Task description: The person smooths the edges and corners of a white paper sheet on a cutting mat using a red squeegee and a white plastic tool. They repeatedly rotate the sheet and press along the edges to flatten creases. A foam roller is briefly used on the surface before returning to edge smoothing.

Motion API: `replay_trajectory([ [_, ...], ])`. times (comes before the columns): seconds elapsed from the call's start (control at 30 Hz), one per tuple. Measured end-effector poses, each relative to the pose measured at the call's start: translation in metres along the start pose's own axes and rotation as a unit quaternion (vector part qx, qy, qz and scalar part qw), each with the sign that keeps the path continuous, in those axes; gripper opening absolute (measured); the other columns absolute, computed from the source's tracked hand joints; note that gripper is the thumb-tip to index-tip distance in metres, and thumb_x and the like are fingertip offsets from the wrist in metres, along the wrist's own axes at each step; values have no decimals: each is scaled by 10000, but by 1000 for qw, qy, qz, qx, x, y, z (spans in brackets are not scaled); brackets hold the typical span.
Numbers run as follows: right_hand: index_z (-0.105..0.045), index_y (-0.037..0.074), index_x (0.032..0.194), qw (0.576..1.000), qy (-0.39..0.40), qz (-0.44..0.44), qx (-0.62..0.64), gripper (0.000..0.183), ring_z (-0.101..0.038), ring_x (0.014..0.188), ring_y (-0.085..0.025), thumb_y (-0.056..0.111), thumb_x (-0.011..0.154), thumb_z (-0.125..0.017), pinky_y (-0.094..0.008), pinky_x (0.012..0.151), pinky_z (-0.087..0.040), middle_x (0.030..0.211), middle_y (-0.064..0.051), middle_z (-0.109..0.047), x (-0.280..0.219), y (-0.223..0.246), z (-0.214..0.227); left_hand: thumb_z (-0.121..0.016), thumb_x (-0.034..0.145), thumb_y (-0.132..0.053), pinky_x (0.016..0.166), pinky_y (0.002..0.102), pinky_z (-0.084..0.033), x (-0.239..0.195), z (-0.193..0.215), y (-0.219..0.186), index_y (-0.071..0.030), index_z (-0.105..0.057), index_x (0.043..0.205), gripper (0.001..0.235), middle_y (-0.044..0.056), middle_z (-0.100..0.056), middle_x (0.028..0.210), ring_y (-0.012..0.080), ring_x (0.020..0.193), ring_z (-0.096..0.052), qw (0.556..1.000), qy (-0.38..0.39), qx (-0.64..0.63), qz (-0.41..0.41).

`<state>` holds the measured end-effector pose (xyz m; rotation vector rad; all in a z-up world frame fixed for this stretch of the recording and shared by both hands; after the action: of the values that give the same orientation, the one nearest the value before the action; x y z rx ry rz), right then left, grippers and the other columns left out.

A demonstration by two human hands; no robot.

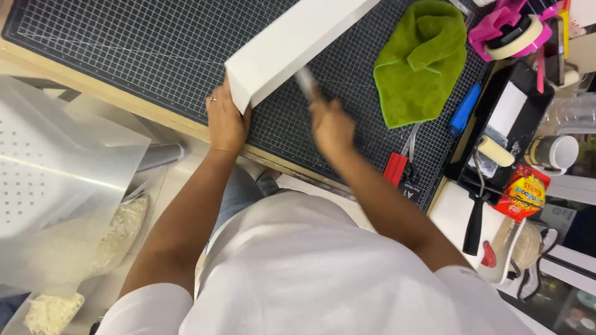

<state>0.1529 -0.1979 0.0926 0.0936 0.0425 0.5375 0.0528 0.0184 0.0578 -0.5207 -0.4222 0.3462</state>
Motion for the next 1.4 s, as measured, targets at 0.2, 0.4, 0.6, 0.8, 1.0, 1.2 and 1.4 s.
replay_trajectory([
  [0.2,-652,298,1373,998,67,-17,5,361,-759,736,-315,402,1114,-423,-454,609,-614,886,-99,-661,-20,9,-38,-629,1068,-188,1000,384,-443,-8,-3,2,-79,-215,1614,694,78,-560,1273,231,1168,-588,1000,-23,-3,-17],
  [0.4,-441,367,1563,992,89,21,83,494,-753,757,-363,356,1075,-515,-533,676,-615,927,-119,-632,-67,80,-21,-645,1040,-144,929,358,-446,-11,4,3,-125,-210,1635,738,36,-562,1104,208,1030,-599,999,-36,-12,-28],
  [0.6,-379,358,1589,984,69,-101,129,487,-673,670,-356,428,1106,-376,-514,549,-529,924,-171,-652,-14,22,-25,-651,1008,-18,957,496,-452,-9,-5,11,-104,-155,1648,814,114,-611,1282,311,1096,-556,997,-10,-65,-40],
  [0.8,-605,255,1365,904,258,-171,295,350,-455,534,-90,193,1065,-435,-253,453,-367,1168,-60,-707,-42,81,40,-648,1002,-9,945,501,-441,-11,-9,13,-112,-173,1646,807,114,-623,1278,323,1088,-552,996,-9,-79,-36],
  [1.0,-363,426,1582,957,191,-93,198,514,-686,885,-374,355,1077,-429,-531,727,-501,1050,-147,-668,-63,77,-28,-634,1018,-34,961,481,-435,-15,-9,12,-137,-132,1657,819,67,-615,1204,283,1065,-543,997,4,-73,-27],
  [1.2,-387,276,1593,961,127,-124,214,478,-419,437,-103,297,1116,-387,-276,339,-341,633,24,-524,-25,45,0,-693,936,51,927,456,-438,-8,-10,14,-139,-135,1657,931,85,-598,1154,279,1019,-537,997,-7,-77,-23],
  [1.4,-461,286,1548,986,95,-90,102,441,-542,493,-134,261,1109,-433,-258,327,-444,872,-92,-632,-24,44,7,-761,840,90,961,461,-435,-9,-6,13,-129,-99,1655,1073,94,-614,1281,284,1104,-540,997,3,-69,-27],
])
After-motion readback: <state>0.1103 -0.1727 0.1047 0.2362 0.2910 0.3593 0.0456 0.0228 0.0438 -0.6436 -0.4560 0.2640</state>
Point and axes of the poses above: each hand's wrist, its own x-axis towards the middle knuckle, its own z-axis out of the back of the hand, y = z × x, the point moved 6 cm from there along x, towards the middle knuckle
